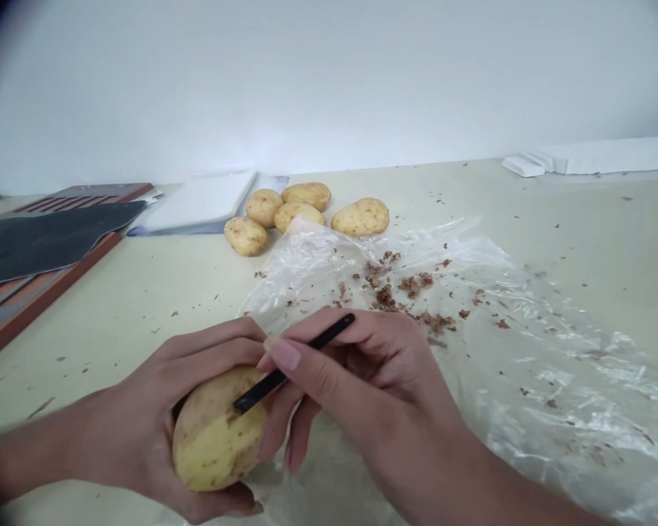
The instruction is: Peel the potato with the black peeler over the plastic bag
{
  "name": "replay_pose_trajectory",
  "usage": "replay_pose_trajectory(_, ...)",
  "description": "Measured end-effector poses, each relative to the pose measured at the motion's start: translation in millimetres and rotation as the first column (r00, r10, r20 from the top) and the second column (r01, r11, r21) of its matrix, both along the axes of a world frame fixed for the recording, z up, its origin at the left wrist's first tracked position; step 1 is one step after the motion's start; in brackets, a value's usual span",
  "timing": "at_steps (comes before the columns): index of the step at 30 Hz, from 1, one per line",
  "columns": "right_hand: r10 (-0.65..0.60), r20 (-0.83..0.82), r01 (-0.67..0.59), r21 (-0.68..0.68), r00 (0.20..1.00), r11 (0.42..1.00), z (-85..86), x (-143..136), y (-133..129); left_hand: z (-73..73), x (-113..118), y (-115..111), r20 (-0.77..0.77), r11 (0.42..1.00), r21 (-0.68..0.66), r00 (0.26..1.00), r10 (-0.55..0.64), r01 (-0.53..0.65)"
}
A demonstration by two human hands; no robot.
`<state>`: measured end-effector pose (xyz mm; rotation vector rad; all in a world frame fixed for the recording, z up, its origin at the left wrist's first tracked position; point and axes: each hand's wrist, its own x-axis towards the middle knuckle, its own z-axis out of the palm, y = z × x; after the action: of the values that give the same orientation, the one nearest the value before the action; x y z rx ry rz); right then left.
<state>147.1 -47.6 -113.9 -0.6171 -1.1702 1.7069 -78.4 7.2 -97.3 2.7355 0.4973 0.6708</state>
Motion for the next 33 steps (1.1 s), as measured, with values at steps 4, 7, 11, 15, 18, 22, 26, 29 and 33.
replay_pose_trajectory(4,-0.092,0.038,0.092,-0.003,0.995,0.996,-0.7,3,8,-5.3,-2,2,0.047,0.996,0.093,0.999,-0.011,0.006)
replay_pose_trajectory(7,-0.084,-0.031,0.083,-0.052,0.996,0.995,1.8,4,8,-9.3,-2,3,0.086,0.992,0.129,0.996,-0.024,0.013)
replay_pose_trajectory(11,0.11,-0.081,-0.12,-0.122,0.991,0.985,2.8,-1,0,-9.4,-2,2,0.005,0.998,0.062,0.999,-0.032,0.032)
replay_pose_trajectory(15,-0.072,-0.028,0.07,-0.08,0.997,0.994,0.6,1,-1,-8.1,-4,1,0.038,0.988,0.152,0.999,-0.004,-0.002)
replay_pose_trajectory(18,-0.024,-0.124,0.011,-0.1,0.992,0.995,-0.5,4,-2,-6.5,-3,3,0.054,0.981,0.195,0.998,-0.013,0.002)
replay_pose_trajectory(22,0.154,-0.169,-0.18,-0.154,0.973,0.972,-2.2,2,-6,-4.2,-2,2,0.016,0.986,0.155,0.998,-0.065,0.062)
replay_pose_trajectory(26,-0.074,-0.081,0.068,-0.076,0.994,0.995,-1.1,4,-7,-6.8,-3,-1,0.025,0.979,0.203,1.0,-0.017,0.012)
replay_pose_trajectory(29,0.012,-0.126,-0.023,-0.08,0.992,0.997,2.1,6,-8,-10.1,-6,-1,0.018,0.987,0.158,1.0,-0.022,0.019)
replay_pose_trajectory(33,0.055,-0.057,-0.058,-0.069,0.997,0.996,2.8,4,-7,-12.4,-7,-1,0.015,0.994,0.109,0.999,-0.029,0.027)
